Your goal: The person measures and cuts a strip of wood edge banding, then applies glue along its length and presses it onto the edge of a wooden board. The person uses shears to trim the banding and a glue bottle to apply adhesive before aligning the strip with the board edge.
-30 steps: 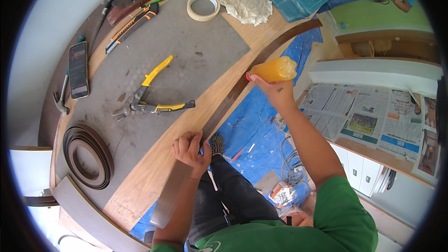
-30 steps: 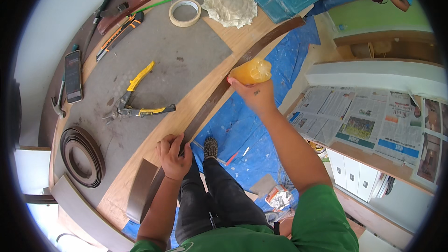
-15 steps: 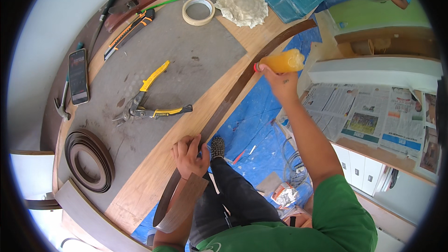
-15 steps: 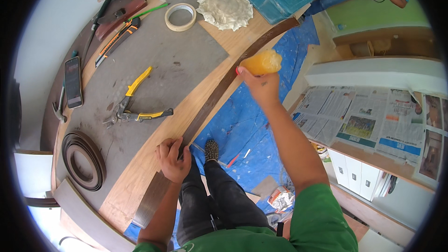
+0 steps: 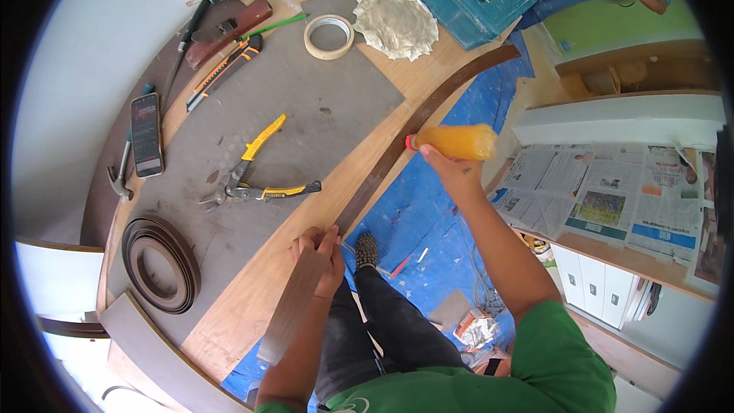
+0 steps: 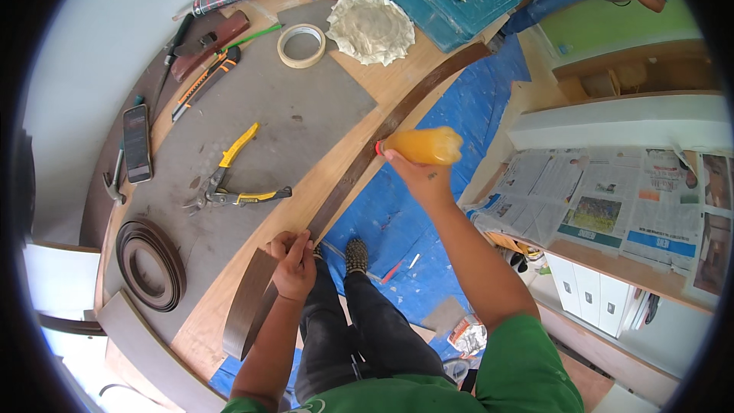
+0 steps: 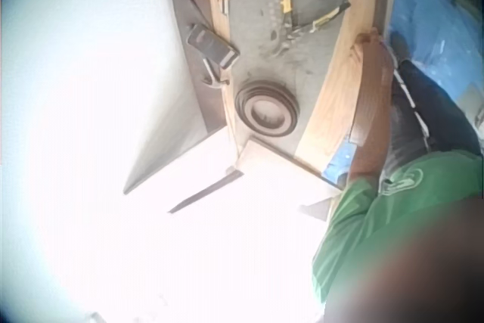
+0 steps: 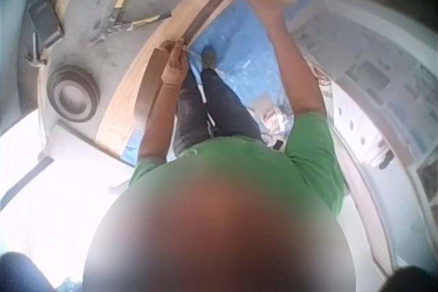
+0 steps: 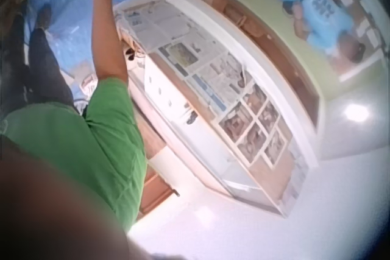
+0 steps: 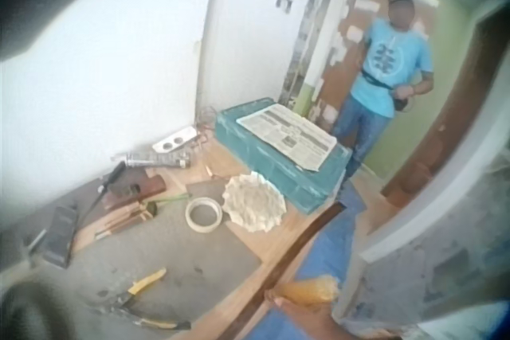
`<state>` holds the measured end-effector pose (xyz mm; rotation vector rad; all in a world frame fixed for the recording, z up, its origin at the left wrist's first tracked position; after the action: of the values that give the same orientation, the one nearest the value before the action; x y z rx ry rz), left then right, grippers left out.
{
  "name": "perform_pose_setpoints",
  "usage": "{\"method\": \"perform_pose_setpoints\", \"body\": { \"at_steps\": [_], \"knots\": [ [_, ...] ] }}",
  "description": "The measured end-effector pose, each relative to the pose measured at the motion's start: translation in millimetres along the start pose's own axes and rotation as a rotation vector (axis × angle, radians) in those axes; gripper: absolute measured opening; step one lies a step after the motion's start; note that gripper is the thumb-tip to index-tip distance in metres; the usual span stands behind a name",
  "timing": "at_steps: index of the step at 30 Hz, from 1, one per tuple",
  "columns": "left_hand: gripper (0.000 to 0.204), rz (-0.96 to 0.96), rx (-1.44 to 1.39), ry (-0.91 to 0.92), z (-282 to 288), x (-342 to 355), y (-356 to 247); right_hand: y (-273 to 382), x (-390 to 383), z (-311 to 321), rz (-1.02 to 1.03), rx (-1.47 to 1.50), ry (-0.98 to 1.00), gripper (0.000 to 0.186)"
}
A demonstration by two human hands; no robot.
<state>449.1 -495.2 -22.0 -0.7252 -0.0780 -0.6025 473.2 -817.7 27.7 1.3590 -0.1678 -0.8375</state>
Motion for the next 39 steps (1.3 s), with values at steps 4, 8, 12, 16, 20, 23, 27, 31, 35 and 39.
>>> {"method": "perform_pose_setpoints", "body": {
  "at_steps": [4,8,12,16,20,23,27,31,35,39],
  "knots": [
    [0.029,-0.034,0.094,0.017,-1,1,-4,9,-25,20,-0.047,0.3,0.013,0.049],
    [0.027,-0.09,0.1,-0.014,-1,-2,-5,8,-58,49,-0.111,0.519,0.052,0.046],
    [0.026,-0.1,0.06,-0.027,-9,-6,2,-3,-80,76,-0.221,0.729,0.176,0.044],
    [0.025,-0.123,0.074,-0.078,-7,-7,-2,-21,-102,94,-0.382,0.969,0.266,0.041],
    [0.022,-0.126,0.056,-0.074,-3,-1,-10,-35,-122,104,-0.452,1.018,0.314,0.043],
    [0.023,-0.114,0.082,-0.055,-2,2,-11,-43,-135,111,-0.555,0.978,0.27,0.043],
    [0.022,-0.119,0.102,-0.049,-2,0,-12,-44,-143,118,-0.545,0.92,0.297,0.042],
    [0.022,-0.139,0.089,-0.062,-2,1,-14,-41,-141,123,-0.485,0.949,0.329,0.041],
    [0.021,-0.148,0.098,-0.084,0,0,-15,-39,-133,117,-0.443,0.993,0.401,0.045],
    [0.021,-0.082,0.122,-0.042,1,0,-11,-35,-121,98,-0.33,0.867,0.477,0.053]
  ]
}}
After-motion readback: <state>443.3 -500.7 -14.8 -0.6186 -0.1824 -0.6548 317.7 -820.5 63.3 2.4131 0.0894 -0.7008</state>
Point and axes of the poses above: each hand's wrist, its own x-axis towards the middle knuckle, its own z-axis out of the back of the hand, y = z × x, the point moved 4 cm from there along x, towards the middle knuckle, and after that the axes turned 14 degrees about -z, right-handed, at the moved point
